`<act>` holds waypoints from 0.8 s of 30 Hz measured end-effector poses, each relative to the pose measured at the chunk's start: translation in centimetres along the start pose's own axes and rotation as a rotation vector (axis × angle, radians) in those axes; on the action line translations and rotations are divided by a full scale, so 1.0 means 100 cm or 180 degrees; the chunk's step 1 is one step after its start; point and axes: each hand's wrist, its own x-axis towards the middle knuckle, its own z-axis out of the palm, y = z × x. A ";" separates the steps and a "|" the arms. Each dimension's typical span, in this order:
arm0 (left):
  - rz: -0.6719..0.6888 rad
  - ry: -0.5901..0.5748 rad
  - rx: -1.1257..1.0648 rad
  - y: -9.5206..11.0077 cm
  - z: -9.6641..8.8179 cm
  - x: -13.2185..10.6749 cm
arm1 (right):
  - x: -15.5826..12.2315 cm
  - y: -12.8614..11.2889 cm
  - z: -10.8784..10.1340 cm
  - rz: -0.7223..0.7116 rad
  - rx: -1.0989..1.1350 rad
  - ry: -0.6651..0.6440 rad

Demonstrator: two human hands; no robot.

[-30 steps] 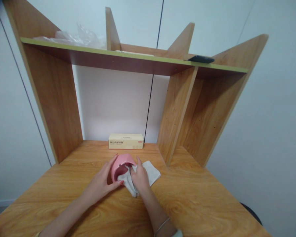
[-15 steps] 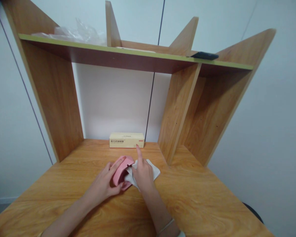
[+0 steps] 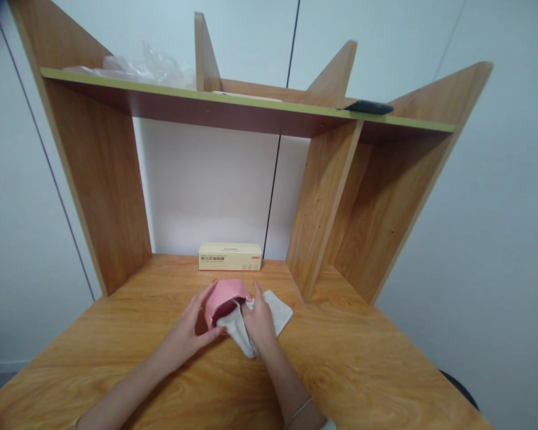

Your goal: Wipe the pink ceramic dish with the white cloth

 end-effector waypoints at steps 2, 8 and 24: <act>-0.0017 -0.0034 -0.0118 0.000 0.000 0.000 | 0.001 0.002 0.006 -0.0095 0.0282 -0.0028; -0.0115 -0.0022 0.0178 0.004 -0.004 0.000 | -0.004 -0.006 0.004 0.0040 -0.0479 -0.0074; -0.1508 0.0968 -0.1060 -0.040 -0.006 0.007 | -0.004 -0.004 -0.030 0.0088 0.0286 -0.0269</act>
